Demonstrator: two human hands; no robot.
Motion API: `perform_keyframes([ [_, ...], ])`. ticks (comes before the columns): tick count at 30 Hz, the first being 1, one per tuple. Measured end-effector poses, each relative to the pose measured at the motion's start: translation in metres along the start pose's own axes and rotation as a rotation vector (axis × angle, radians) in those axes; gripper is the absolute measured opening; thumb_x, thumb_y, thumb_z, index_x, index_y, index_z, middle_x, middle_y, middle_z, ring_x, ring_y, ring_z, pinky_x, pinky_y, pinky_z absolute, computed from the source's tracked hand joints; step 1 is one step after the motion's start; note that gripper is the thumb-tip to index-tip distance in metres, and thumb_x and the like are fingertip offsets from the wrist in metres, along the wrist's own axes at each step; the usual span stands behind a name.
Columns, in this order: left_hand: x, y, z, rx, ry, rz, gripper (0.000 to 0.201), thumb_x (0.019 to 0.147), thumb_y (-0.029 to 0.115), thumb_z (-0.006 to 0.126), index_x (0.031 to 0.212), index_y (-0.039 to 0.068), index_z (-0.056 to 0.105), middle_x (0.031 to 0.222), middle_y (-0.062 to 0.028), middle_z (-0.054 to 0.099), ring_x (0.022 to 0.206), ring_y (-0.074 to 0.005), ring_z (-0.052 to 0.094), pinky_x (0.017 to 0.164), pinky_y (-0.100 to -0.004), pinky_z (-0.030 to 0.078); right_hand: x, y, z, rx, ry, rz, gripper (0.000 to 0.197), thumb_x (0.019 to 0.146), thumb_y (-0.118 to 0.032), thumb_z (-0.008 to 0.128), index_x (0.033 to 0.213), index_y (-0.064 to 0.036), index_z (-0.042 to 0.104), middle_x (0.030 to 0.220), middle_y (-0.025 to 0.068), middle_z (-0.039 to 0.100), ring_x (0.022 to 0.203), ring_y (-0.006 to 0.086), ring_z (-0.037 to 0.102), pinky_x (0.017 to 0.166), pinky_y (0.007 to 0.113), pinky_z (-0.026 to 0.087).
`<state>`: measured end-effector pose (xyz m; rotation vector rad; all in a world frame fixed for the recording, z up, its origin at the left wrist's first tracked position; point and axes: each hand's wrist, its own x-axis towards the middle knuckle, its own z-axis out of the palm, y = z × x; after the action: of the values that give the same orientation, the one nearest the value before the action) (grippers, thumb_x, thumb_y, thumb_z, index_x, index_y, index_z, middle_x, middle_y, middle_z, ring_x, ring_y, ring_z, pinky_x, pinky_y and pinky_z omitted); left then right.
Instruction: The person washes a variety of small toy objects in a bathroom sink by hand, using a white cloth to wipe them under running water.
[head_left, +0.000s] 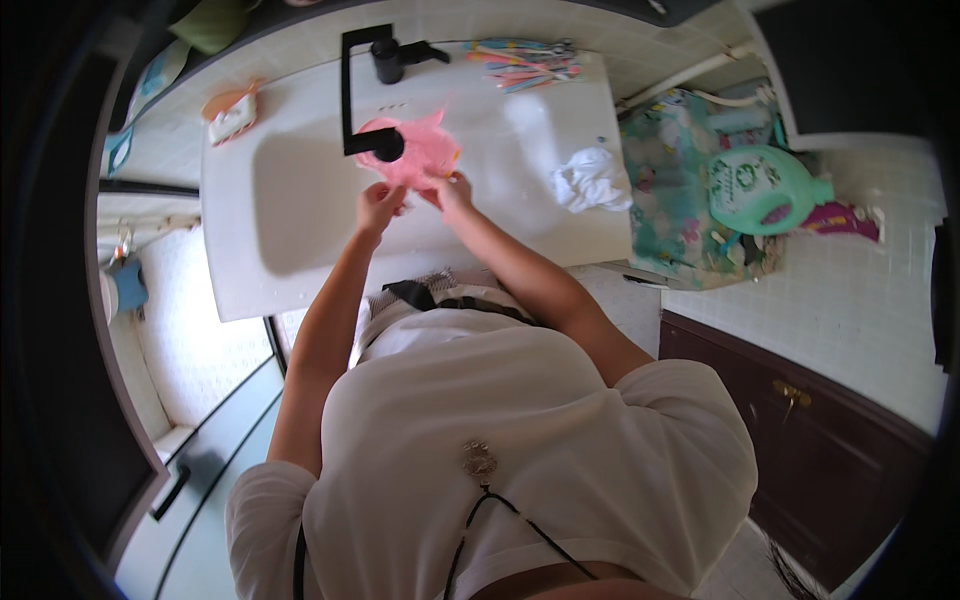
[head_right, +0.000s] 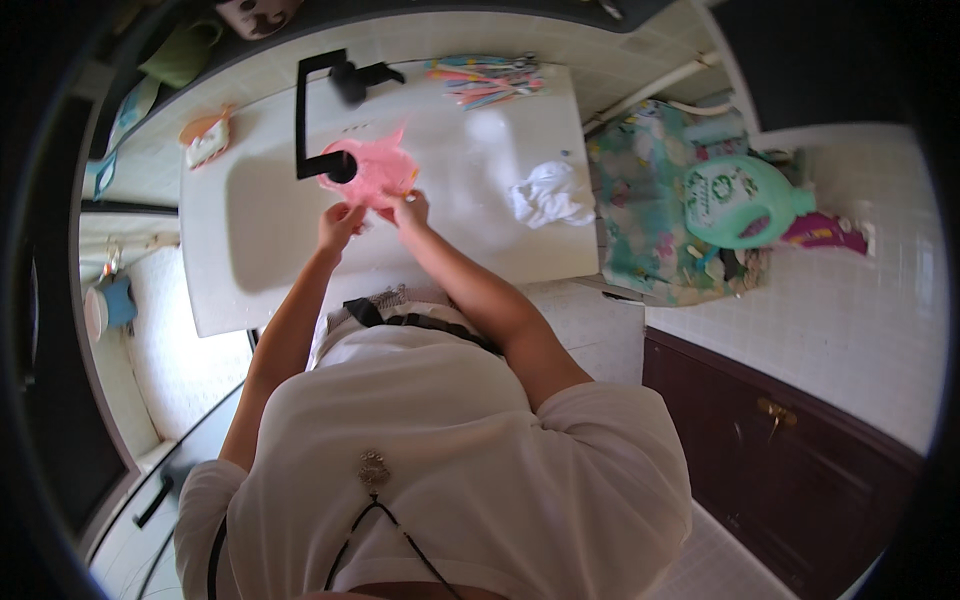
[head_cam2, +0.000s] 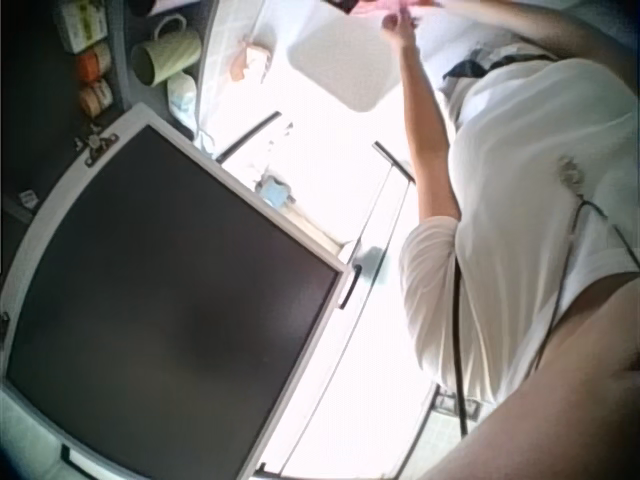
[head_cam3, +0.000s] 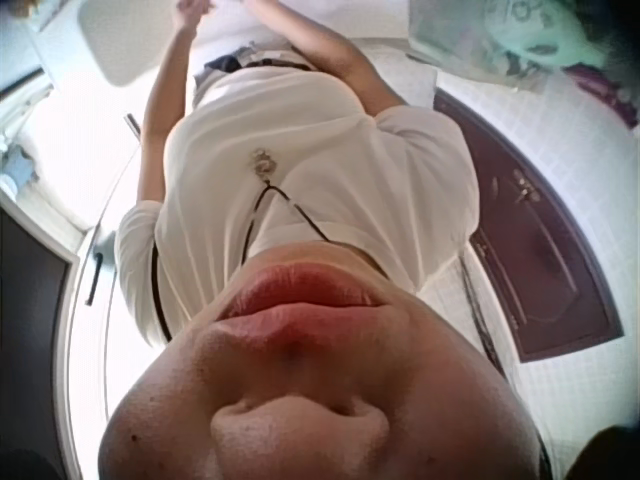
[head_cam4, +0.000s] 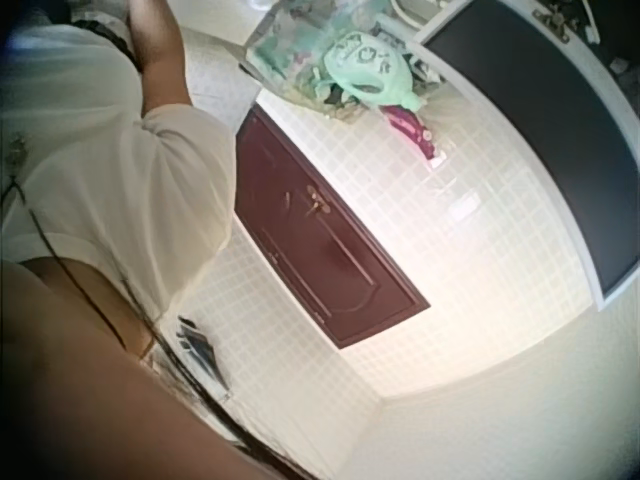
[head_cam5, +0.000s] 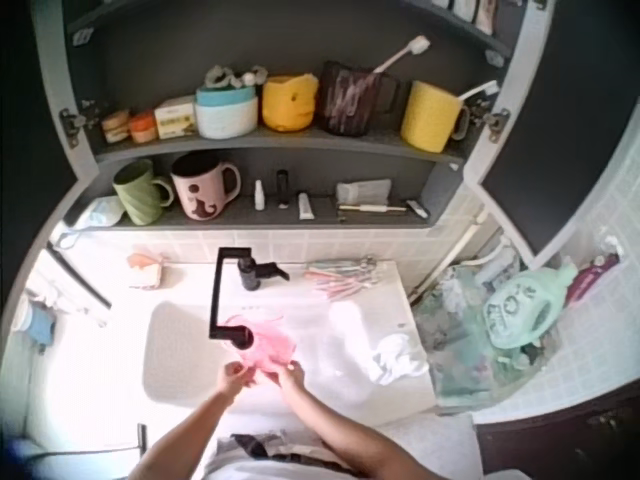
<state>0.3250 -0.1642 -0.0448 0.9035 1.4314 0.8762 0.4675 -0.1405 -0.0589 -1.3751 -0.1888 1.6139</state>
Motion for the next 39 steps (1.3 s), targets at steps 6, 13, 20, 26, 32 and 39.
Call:
perform_keyframes([
  [6,0.013,-0.020,-0.011,0.397,0.232,0.168,0.039,0.081,0.038,0.062,0.080,-0.001,0.058,0.061,-0.0064,0.057,0.052,-0.0131,0.053,0.050,-0.0279,0.042,-0.028,-0.007,0.010,-0.025,-0.120,0.055,0.029,0.076,0.002,0.059,0.101,0.0065,0.045,0.095,0.0178,0.060,0.073,0.0288,0.065,0.066,0.033,0.058],
  [13,0.045,-0.010,-0.006,0.347,0.306,0.249,0.076,0.080,0.052,0.056,0.134,0.006,0.030,0.125,-0.0182,0.041,0.116,-0.0315,0.041,0.101,-0.0430,0.026,-0.049,-0.006,0.032,-0.516,-0.127,-0.326,0.033,0.078,0.001,0.054,0.105,-0.0008,0.036,0.101,0.0192,0.056,0.074,0.0323,0.064,0.056,0.036,0.057],
  [20,0.026,0.041,0.021,-0.439,-0.188,-0.230,0.050,0.087,0.048,0.048,0.120,0.010,0.048,0.109,-0.0097,0.056,0.105,-0.0258,0.052,0.090,-0.0415,0.040,-0.055,-0.035,0.016,-1.264,-0.089,-0.918,0.055,0.070,0.000,0.053,0.123,-0.0093,0.043,0.134,0.0167,0.040,0.089,0.0391,0.058,0.073,0.043,0.049],
  [26,0.031,0.010,0.026,-0.904,-0.339,-0.142,0.041,0.089,0.039,0.044,0.113,0.006,0.049,0.103,-0.0102,0.058,0.092,-0.0227,0.057,0.077,-0.0370,0.049,-0.053,-0.034,0.004,-1.322,-0.141,-0.994,0.048,0.065,-0.002,0.056,0.112,-0.0117,0.053,0.130,0.0130,0.046,0.102,0.0328,0.053,0.085,0.042,0.043],
  [32,0.022,0.009,0.003,-0.587,-0.130,-0.150,0.025,0.089,0.025,0.043,0.105,0.007,0.048,0.095,-0.0107,0.057,0.084,-0.0222,0.058,0.071,-0.0375,0.051,-0.034,-0.022,0.032,-1.075,-0.085,-1.007,0.042,0.081,-0.024,0.054,0.119,-0.0096,0.045,0.133,0.0121,0.038,0.125,0.0349,0.031,0.100,0.045,0.028],
  [39,0.012,0.016,-0.010,-0.662,-0.159,-0.157,0.011,0.082,0.013,0.042,0.087,0.005,0.047,0.088,-0.0115,0.054,0.082,-0.0264,0.055,0.070,-0.0415,0.050,0.014,-0.030,0.062,-1.148,-0.217,-0.911,0.041,0.080,-0.026,0.053,0.120,-0.0156,0.047,0.131,0.0093,0.040,0.125,0.0334,0.035,0.102,0.043,0.030],
])
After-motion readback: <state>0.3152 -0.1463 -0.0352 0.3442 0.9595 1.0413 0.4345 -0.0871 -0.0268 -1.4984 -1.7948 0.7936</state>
